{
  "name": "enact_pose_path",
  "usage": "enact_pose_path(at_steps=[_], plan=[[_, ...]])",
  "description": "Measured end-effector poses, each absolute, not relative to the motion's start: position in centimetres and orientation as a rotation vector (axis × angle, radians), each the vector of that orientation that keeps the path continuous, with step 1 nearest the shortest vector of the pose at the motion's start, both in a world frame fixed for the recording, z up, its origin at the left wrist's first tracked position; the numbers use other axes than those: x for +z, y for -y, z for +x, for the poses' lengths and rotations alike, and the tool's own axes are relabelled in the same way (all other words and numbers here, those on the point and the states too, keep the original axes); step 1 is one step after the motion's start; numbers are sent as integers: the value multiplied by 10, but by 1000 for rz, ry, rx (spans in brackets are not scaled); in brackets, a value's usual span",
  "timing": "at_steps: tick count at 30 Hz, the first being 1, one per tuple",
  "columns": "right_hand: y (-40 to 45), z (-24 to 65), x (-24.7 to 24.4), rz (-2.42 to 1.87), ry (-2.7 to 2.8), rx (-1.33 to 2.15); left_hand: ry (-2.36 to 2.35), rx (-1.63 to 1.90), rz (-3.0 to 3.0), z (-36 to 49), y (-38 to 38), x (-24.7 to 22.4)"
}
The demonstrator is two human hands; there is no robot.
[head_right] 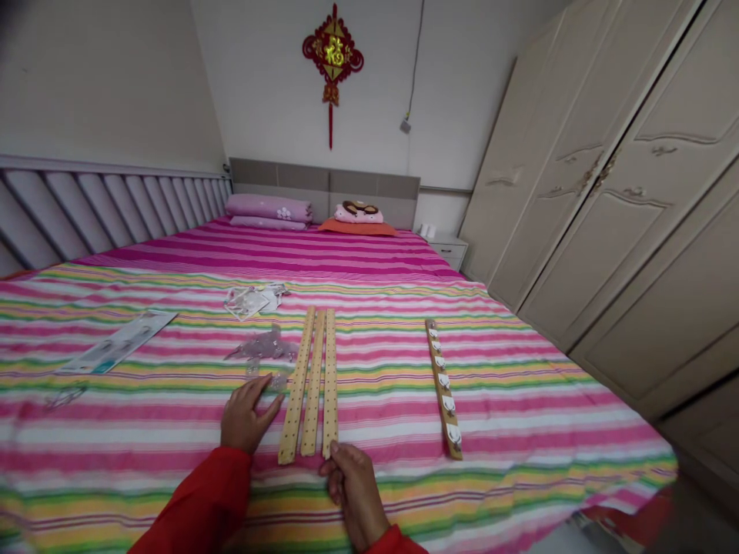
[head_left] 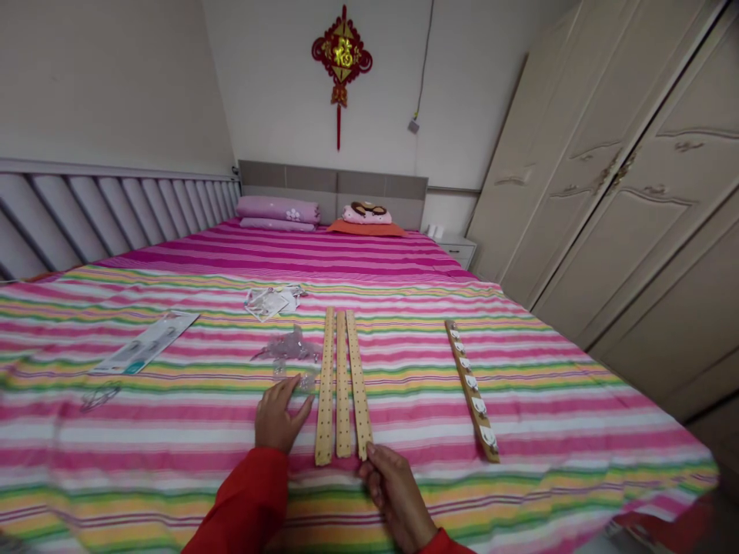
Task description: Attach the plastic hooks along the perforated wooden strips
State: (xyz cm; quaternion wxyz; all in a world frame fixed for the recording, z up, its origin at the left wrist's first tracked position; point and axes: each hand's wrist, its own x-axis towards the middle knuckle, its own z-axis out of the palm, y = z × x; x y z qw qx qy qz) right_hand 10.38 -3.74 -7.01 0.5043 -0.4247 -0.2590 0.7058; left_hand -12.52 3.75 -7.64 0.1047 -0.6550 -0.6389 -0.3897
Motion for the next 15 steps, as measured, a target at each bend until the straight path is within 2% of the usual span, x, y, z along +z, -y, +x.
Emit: enact_pose_path(at_steps=[15], plan=[[60,126,-78,-1046,583,1597,1956,-1129,-1912,-124,-38,-78]])
